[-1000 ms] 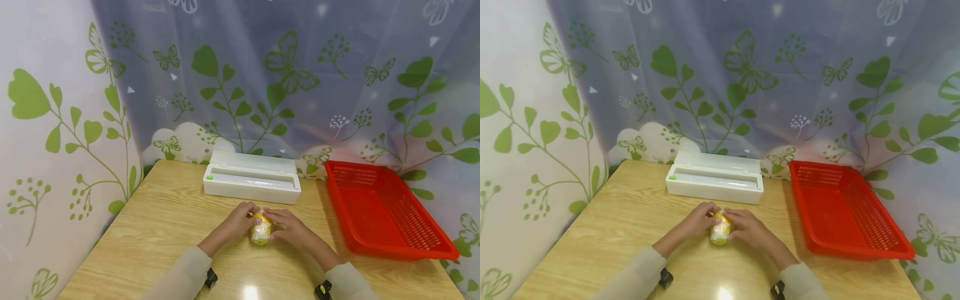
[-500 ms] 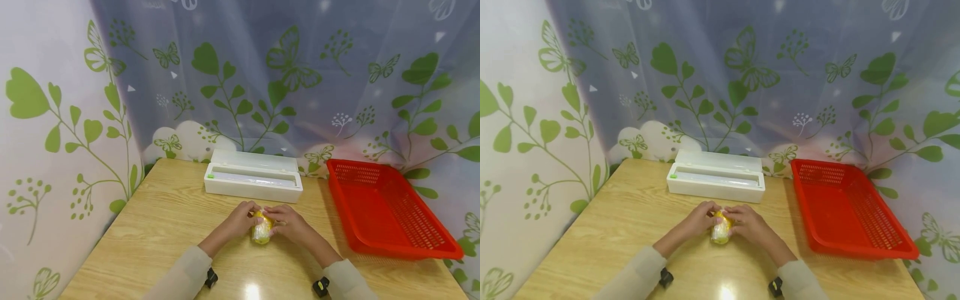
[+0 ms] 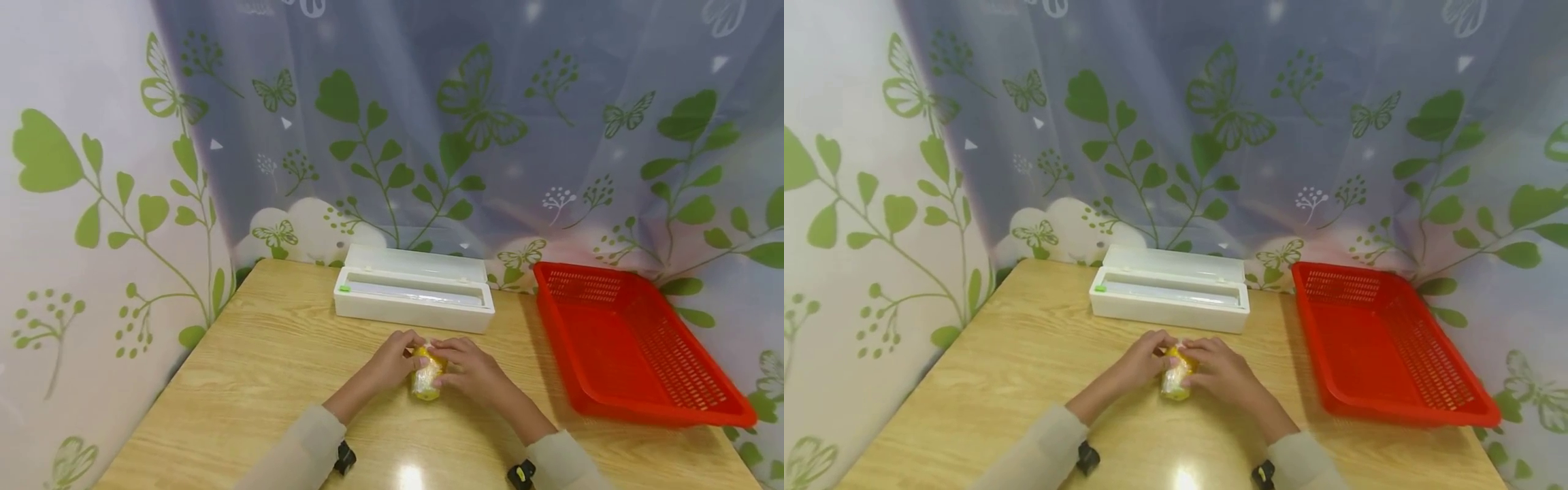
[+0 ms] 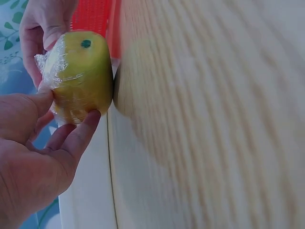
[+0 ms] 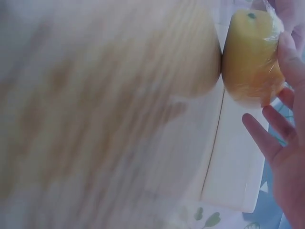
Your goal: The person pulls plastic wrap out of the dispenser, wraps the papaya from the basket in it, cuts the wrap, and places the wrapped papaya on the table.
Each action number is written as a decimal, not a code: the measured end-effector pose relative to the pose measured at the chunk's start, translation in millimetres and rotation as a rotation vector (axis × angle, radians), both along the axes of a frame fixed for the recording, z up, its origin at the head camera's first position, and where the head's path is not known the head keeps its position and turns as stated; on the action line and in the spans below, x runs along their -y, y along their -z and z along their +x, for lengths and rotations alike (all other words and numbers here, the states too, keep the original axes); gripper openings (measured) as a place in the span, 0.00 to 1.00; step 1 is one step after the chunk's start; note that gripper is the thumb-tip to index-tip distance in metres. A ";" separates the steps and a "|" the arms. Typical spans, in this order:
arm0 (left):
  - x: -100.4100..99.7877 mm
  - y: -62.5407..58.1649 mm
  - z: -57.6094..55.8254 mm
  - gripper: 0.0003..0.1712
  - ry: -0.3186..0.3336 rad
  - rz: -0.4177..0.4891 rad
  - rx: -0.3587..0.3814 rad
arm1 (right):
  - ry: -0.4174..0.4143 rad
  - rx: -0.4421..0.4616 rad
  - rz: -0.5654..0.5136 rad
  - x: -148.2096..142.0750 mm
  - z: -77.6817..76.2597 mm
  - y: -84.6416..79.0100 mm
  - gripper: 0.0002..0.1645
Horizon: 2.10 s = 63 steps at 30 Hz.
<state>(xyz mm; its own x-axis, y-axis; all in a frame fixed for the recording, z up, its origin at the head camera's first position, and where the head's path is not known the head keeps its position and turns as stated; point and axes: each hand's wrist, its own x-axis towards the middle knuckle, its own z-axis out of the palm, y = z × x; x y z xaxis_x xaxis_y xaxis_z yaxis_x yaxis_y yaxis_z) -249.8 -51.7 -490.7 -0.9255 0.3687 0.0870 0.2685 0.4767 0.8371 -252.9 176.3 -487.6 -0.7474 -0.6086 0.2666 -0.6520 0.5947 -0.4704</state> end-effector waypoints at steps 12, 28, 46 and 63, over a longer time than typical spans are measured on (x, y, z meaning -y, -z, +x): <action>-4.9 2.0 0.9 0.18 -0.019 -0.001 0.004 | 0.036 0.030 -0.019 1.4 4.1 0.0 0.23; 0.9 -6.9 2.9 0.48 0.080 -0.093 0.089 | 0.085 -0.018 0.019 -1.7 2.4 -2.2 0.27; -9.1 -12.7 2.2 0.47 0.029 -0.274 -0.036 | 0.054 0.026 0.051 -4.8 5.4 -10.2 0.32; -0.1 -6.0 0.4 0.37 0.094 -0.050 0.076 | 0.032 0.050 0.020 -2.9 5.6 -8.4 0.29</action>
<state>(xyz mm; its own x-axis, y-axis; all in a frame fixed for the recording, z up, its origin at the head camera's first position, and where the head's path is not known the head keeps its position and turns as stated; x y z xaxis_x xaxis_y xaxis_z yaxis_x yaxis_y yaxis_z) -249.4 -51.6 -484.7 -0.8897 0.4565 -0.0026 0.2510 0.4940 0.8324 -247.4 179.2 -479.2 -0.7785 -0.5891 0.2165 -0.6087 0.6244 -0.4896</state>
